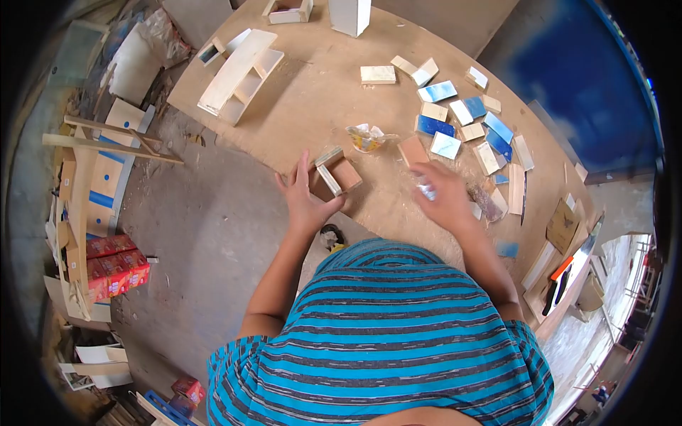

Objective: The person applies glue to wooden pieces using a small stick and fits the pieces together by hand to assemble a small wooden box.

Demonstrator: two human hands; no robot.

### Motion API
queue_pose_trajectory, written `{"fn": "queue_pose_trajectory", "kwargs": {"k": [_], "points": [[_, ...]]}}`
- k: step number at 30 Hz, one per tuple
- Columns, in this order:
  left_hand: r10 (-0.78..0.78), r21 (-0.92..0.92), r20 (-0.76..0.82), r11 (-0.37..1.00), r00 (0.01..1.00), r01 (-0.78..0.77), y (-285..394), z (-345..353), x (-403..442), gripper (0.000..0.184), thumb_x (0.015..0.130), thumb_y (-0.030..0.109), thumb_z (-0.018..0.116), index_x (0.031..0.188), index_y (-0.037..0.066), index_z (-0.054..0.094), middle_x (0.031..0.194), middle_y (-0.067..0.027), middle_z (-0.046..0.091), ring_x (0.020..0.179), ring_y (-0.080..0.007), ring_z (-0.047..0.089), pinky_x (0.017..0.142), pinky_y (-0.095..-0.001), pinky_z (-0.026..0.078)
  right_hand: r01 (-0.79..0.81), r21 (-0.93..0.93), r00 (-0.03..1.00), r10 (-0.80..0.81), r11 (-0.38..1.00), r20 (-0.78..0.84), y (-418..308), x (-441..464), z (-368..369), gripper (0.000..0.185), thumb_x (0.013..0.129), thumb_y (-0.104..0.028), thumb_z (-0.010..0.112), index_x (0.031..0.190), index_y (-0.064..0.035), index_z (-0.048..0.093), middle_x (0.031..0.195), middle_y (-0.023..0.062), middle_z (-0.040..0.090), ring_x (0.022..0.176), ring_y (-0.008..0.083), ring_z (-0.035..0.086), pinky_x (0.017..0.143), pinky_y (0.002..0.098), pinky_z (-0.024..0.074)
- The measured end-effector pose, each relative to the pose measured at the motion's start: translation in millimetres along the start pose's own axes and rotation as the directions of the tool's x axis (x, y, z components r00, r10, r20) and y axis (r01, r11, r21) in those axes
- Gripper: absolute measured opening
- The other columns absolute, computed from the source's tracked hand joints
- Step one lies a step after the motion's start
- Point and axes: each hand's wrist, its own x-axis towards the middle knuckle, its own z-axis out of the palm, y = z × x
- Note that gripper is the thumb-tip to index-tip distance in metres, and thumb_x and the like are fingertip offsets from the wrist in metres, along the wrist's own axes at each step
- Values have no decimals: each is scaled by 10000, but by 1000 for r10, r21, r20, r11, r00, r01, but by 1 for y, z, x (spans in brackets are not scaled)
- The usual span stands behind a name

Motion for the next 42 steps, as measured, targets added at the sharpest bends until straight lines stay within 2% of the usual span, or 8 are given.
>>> {"fn": "queue_pose_trajectory", "kwargs": {"k": [4, 11, 14, 20, 26, 32, 35, 42], "points": [[-19, -281, 110, 959, 994, 50, 27, -13, -8, 1124, 578, 295, 837, 1500, 10, 261, 1159, -195, 646, 1183, -294, 574, 1090, -456, 351, 203, 2, 979, -203, 979, -11, -31, 10, 24, 440, 724, -48, 724, 1155, -73, 642, 1071, 122, 644, 970, 309, 642, 858, 386, 530], [-69, -472, 470, 823, 880, 316, 40, -22, -10, 996, 711, 287, 810, 1488, -38, 279, 1026, -213, 704, 961, -237, 678, 871, -359, 516, 218, 100, 958, -232, 971, 167, -19, 3, 35, 440, 728, -41, 723, 1159, -79, 643, 1079, 126, 644, 1003, 328, 629, 867, 399, 524], [-119, -328, 438, 902, 891, 281, 26, -8, -16, 852, 750, 263, 803, 1423, -68, 397, 1094, -230, 680, 953, -213, 676, 831, -332, 531, 220, 85, 965, -230, 972, 127, -12, 1, 43, 423, 735, -41, 720, 1150, -77, 644, 1059, 127, 644, 969, 330, 633, 832, 399, 526], [100, -323, 61, 943, 993, -75, 25, 0, -29, 670, 759, 173, 806, 1326, -54, 531, 1197, -220, 643, 967, -234, 688, 859, -322, 533, 136, 77, 983, -144, 988, 117, -15, 4, 53, 381, 756, -43, 715, 1129, -65, 640, 1006, 135, 641, 889, 336, 638, 764, 397, 521], [6, -428, 22, 904, 1000, 4, 5, 27, -46, 551, 762, 30, 776, 1282, 10, 597, 1211, -199, 647, 1046, -253, 682, 875, -314, 545, 140, 73, 983, -148, 987, 112, -6, 6, 65, 355, 759, -50, 725, 1104, -58, 640, 994, 134, 644, 876, 339, 642, 752, 395, 522], [-67, -475, 31, 877, 997, 74, 19, 22, -44, 405, 801, -20, 708, 1198, -28, 629, 1028, -94, 628, 972, -187, 664, 915, -304, 543, 155, 27, 981, -157, 988, 114, -4, 7, 67, 351, 744, -81, 749, 1080, -66, 648, 1017, 122, 644, 953, 335, 626, 802, 404, 517], [-93, -666, -70, 745, 993, 23, 34, 16, -39, 267, 790, 20, 705, 1046, -32, 651, 932, -68, 590, 815, -162, 645, 807, -292, 557, 160, 23, 980, -162, 987, 113, -13, 11, 58, 383, 732, -103, 761, 1097, -74, 651, 1041, 113, 644, 996, 322, 617, 830, 404, 513], [-163, -599, 242, 750, 956, 280, 20, 9, -27, 110, 877, 83, 662, 906, 16, 579, 831, 21, 559, 754, -60, 510, 660, -199, 409, 226, 83, 965, -234, 971, 114, -27, 19, 48, 358, 733, -114, 761, 1075, -56, 676, 1052, 115, 655, 999, 305, 623, 849, 395, 516]]}}
